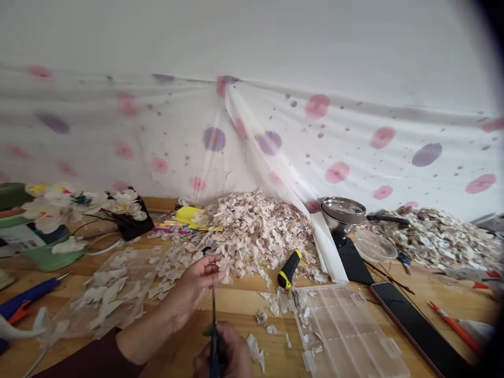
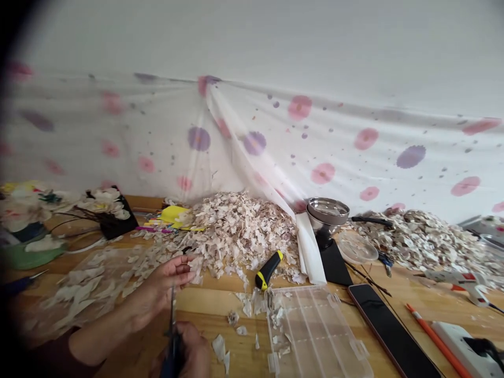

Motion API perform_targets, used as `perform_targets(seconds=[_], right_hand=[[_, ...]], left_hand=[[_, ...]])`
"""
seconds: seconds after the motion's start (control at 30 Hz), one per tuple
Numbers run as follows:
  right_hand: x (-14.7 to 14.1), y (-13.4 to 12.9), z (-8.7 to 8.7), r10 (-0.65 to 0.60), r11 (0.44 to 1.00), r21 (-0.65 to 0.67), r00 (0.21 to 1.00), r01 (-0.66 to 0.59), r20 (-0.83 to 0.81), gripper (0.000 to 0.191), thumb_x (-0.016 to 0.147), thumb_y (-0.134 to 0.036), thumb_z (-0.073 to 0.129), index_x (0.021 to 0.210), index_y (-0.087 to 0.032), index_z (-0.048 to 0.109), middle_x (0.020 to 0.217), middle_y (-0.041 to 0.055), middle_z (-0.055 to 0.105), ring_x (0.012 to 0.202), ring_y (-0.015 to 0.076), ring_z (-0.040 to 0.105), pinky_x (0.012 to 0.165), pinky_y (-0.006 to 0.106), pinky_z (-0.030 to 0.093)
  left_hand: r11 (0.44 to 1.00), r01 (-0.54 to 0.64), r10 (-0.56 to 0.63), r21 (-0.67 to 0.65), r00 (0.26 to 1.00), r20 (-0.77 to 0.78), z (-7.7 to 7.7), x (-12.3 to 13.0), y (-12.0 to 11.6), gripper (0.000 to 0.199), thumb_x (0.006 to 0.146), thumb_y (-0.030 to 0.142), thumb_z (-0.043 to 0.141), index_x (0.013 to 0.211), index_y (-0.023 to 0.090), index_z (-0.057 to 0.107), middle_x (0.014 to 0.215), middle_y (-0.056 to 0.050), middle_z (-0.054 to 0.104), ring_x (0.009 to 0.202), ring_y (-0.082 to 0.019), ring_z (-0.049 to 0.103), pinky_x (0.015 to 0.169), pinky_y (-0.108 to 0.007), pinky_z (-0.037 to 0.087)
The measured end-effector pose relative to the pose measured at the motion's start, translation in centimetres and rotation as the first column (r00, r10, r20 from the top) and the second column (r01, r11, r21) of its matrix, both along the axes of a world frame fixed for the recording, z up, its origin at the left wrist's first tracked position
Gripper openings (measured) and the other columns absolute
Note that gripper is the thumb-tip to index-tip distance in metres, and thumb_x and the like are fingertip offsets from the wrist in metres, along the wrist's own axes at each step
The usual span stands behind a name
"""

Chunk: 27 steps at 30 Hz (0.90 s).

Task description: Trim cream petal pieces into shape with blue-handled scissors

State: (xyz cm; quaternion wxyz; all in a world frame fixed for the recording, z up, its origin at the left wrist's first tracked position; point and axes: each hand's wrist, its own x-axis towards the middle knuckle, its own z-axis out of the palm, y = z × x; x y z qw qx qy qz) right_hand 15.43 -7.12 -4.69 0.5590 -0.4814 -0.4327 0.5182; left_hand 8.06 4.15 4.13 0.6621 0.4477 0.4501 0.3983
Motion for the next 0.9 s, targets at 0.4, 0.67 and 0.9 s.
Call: perform_targets(seconds=[0.4, 0.67, 0.9], right_hand=[[3.7, 1.1, 3.8, -0.192, 0.968, 0.175, 0.98, 0.181, 0.05, 0.031, 0.067, -0.033, 0.071, 0.093, -0.018, 0.063, 0.06, -0.0046, 0.054, 0.053, 0.0128, 0.047, 0.05, 0.022, 0.039], [3.1, 1.3, 3.5, -0.229, 0.964, 0.132, 0.973, 0.232, -0.034, 0.039, 0.06, -0.026, 0.078, 0.093, -0.018, 0.057, 0.061, -0.0026, 0.063, 0.053, 0.0123, 0.055, 0.053, 0.023, 0.044], [2.9, 0.9, 3.6, -0.269, 0.949, 0.167, 0.963, 0.267, -0.011, 0.037, 0.065, -0.026, 0.076, 0.094, -0.017, 0.056, 0.06, -0.0033, 0.062, 0.049, 0.0096, 0.052, 0.049, 0.021, 0.043]], left_hand=[[0.995, 0.038, -0.025, -0.089, 0.99, 0.136, -2.3, -3.4, -4.2, 0.047, 0.054, 0.031, 0.082, 0.095, 0.02, 0.06, 0.083, -0.002, 0.069, 0.083, -0.02, 0.063, 0.078, -0.03, 0.046], [0.993, 0.116, -0.116, 0.008, 0.992, 0.049, -3.6, -3.4, -5.4, 0.034, 0.058, 0.035, 0.078, 0.087, 0.021, 0.064, 0.072, 0.0, 0.068, 0.07, -0.02, 0.063, 0.071, -0.031, 0.047], [0.993, 0.083, -0.075, -0.079, 0.992, 0.1, -3.9, -3.8, -5.2, 0.035, 0.06, 0.041, 0.077, 0.085, 0.02, 0.065, 0.072, -0.001, 0.067, 0.069, -0.018, 0.064, 0.069, -0.031, 0.05]])
